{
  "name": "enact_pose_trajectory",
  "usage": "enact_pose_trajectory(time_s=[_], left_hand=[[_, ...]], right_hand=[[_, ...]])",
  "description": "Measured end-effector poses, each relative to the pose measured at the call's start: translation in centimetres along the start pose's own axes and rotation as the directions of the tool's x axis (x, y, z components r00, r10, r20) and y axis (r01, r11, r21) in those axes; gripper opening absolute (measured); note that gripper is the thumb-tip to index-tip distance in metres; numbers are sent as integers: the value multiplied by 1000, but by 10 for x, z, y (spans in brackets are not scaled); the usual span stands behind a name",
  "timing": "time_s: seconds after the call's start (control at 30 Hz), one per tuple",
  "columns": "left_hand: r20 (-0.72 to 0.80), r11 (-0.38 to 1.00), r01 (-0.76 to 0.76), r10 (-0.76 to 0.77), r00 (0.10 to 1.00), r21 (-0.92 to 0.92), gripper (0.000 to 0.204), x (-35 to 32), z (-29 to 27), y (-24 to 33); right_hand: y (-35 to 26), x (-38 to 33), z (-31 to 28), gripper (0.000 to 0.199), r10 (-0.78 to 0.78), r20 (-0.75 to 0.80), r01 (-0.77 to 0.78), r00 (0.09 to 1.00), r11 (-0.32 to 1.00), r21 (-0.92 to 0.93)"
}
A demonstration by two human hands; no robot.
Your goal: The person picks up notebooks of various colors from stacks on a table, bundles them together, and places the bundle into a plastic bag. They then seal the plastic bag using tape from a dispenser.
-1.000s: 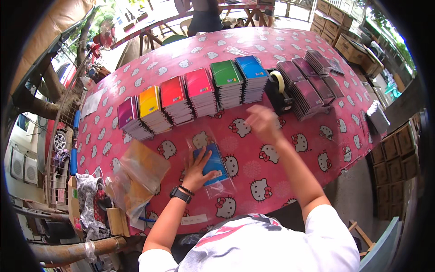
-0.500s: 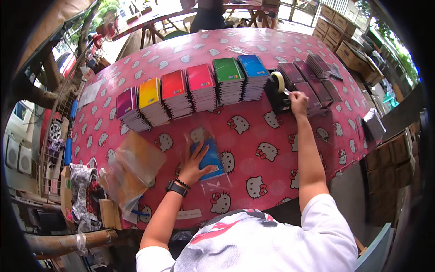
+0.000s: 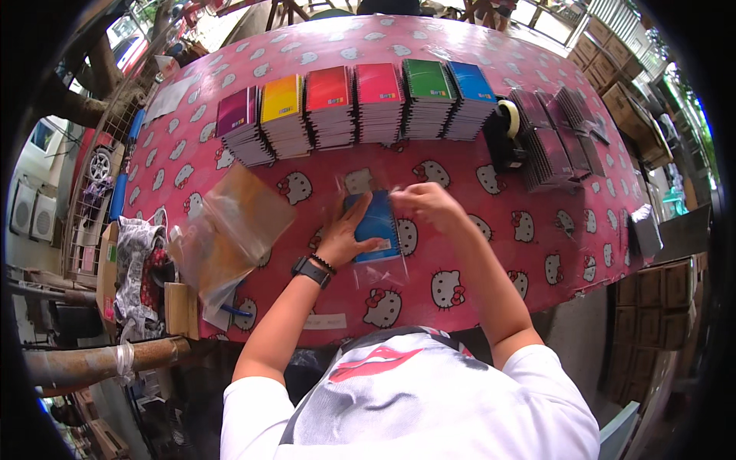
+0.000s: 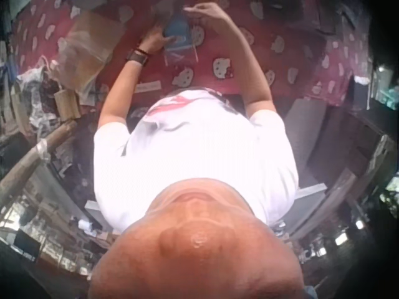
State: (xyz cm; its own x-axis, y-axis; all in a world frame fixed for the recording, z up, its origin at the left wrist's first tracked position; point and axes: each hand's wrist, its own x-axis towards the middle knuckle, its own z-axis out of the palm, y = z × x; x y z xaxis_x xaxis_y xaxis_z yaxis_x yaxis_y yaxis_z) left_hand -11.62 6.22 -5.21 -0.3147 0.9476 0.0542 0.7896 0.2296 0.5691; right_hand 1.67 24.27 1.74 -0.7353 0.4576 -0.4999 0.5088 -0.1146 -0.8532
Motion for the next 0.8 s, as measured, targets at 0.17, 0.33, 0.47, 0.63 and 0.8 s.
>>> enact_pose_trajectory(time_s=[0.17, 0.33, 0.47, 0.63, 0.8], left_hand=[[-55, 993, 27, -33, 998, -111, 115, 3, -3, 6], [-303, 923, -88, -32, 953, -374, 105, -5, 1, 5], [-331, 615, -75, -314, 890, -785, 77, -52, 25, 8], [-183, 602, 0, -242, 953, -799, 74, -76, 3, 17], [-379, 972, -127, 44, 925, -199, 73, -43, -19, 49]], right_hand=[[0, -1, 57, 48, -180, -137, -24, 974, 520, -854], [11, -17, 6, 48, -80, -53, -10, 995, 463, -886], [79, -34, 3, 52, -171, 8, 171, 985, 976, -132], [61, -65, 14, 75, -399, 178, 389, 900, 917, 87], [34, -55, 23, 91, -742, 79, 729, 665, 624, -282]])
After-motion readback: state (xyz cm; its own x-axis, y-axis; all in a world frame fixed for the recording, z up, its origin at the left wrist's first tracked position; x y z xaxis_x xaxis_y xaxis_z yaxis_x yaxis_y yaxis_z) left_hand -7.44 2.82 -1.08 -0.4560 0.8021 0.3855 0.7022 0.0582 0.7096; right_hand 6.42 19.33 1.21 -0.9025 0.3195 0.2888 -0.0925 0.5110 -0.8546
